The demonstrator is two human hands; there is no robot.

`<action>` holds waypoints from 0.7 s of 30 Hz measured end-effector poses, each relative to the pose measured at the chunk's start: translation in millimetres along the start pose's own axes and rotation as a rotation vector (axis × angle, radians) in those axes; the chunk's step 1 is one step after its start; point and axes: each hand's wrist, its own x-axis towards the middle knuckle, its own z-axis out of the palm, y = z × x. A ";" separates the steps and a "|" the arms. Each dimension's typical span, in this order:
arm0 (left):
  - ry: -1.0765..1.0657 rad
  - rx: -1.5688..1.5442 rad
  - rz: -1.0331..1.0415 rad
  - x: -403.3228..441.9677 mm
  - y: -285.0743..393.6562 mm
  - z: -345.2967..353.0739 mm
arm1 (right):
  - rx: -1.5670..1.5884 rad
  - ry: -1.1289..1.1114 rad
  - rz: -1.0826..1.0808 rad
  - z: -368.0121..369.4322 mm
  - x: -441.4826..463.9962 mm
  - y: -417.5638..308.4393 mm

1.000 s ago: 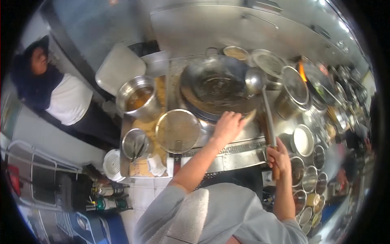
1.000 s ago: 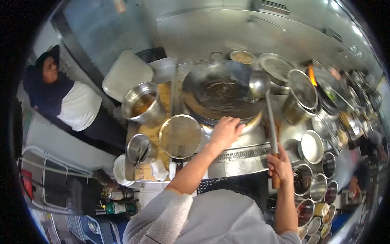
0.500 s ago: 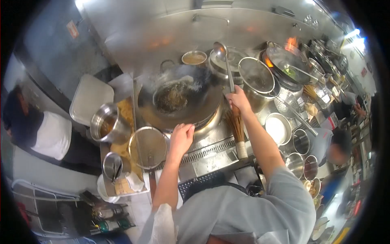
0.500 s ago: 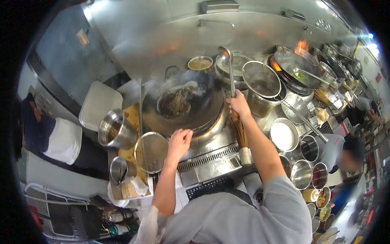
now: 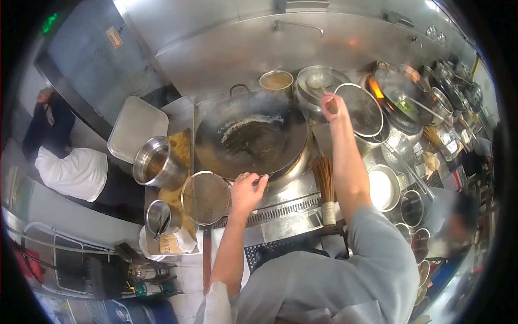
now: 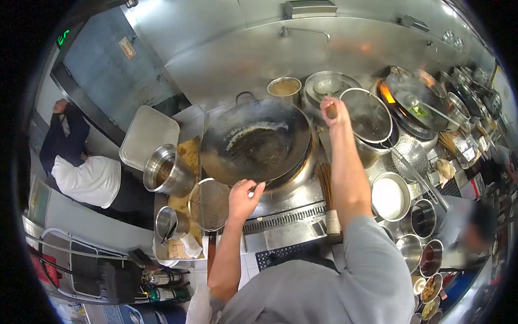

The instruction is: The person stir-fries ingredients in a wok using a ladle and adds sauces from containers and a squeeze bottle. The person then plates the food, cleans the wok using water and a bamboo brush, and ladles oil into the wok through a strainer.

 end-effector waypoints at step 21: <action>-0.031 -0.149 0.121 3.0 -36.9 -2.7 | -0.265 0.103 0.149 84.7 -295.6 142.7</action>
